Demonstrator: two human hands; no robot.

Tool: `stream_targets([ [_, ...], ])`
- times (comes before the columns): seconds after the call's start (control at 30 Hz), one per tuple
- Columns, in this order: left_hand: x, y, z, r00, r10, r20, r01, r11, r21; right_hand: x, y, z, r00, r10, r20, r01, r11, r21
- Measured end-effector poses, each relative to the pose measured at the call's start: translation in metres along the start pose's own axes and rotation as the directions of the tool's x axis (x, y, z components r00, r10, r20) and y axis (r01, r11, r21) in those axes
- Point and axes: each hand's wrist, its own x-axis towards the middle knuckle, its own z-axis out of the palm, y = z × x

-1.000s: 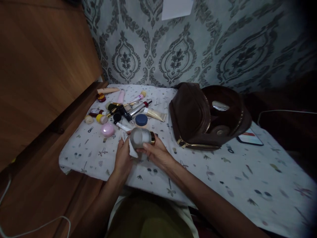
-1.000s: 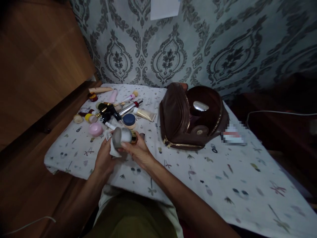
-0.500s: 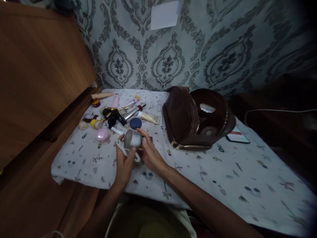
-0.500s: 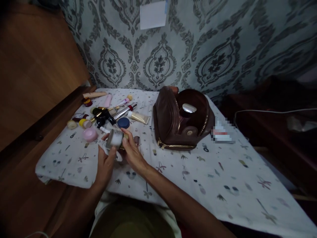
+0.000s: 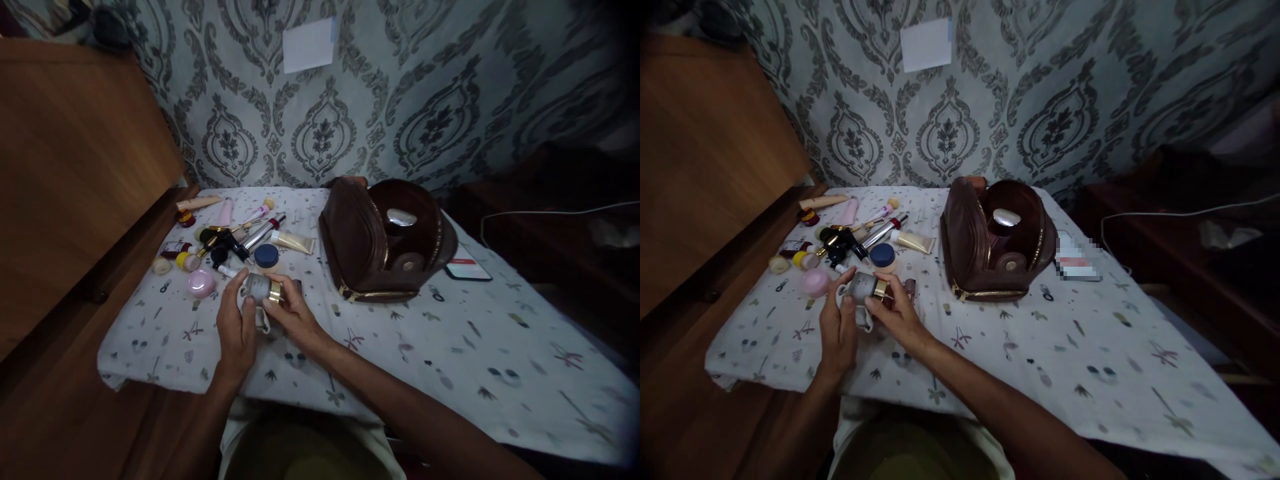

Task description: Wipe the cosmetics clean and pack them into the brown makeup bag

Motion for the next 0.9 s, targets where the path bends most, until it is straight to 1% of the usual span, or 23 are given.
stream_targets([
  [0.1,0.004,0.003,-0.003,0.999,-0.045,0.009,0.045,0.999,-0.007,0.0,0.002,-0.001,0.998,-0.053,0.02,0.054,0.995,-0.079],
  [0.2,0.008,0.003,-0.006,0.996,-0.081,0.03,0.082,0.996,-0.036,0.0,0.003,0.0,0.996,-0.093,0.012,0.094,0.979,-0.18],
  [0.33,0.014,0.0,-0.007,0.986,-0.154,0.057,0.161,0.979,-0.127,-0.001,0.004,-0.001,0.985,-0.166,-0.048,0.135,0.912,-0.389],
  [0.4,0.016,-0.001,-0.007,0.972,-0.224,0.073,0.234,0.952,-0.198,-0.001,0.004,-0.002,0.976,-0.204,-0.081,0.144,0.871,-0.469],
  [0.47,0.017,0.001,-0.007,0.939,-0.329,0.101,0.344,0.893,-0.29,-0.001,0.002,-0.003,0.966,-0.248,-0.08,0.166,0.823,-0.543],
  [0.5,0.018,0.001,-0.007,0.913,-0.39,0.121,0.407,0.845,-0.348,-0.001,0.0,-0.003,0.961,-0.268,-0.062,0.186,0.799,-0.572],
  [0.57,0.02,0.002,-0.007,0.854,-0.493,0.165,0.508,0.724,-0.467,-0.002,-0.003,-0.003,0.953,-0.301,-0.009,0.236,0.764,-0.6],
  [0.63,0.021,0.001,-0.007,0.808,-0.547,0.218,0.563,0.61,-0.557,-0.002,-0.006,-0.004,0.947,-0.319,0.038,0.279,0.757,-0.591],
  [0.7,0.022,-0.002,-0.008,0.775,-0.569,0.274,0.599,0.523,-0.607,-0.003,-0.006,-0.004,0.946,-0.32,0.053,0.293,0.774,-0.561],
  [0.77,0.023,-0.006,-0.007,0.744,-0.587,0.32,0.63,0.455,-0.629,-0.003,-0.005,-0.005,0.952,-0.304,0.04,0.281,0.812,-0.512],
  [0.83,0.022,-0.01,-0.007,0.712,-0.612,0.344,0.649,0.388,-0.654,-0.002,-0.002,-0.005,0.958,-0.285,0.03,0.268,0.855,-0.444],
  [0.9,0.021,-0.013,-0.005,0.684,-0.641,0.348,0.657,0.333,-0.677,-0.002,-0.001,-0.004,0.961,-0.269,0.062,0.272,0.886,-0.376],
])
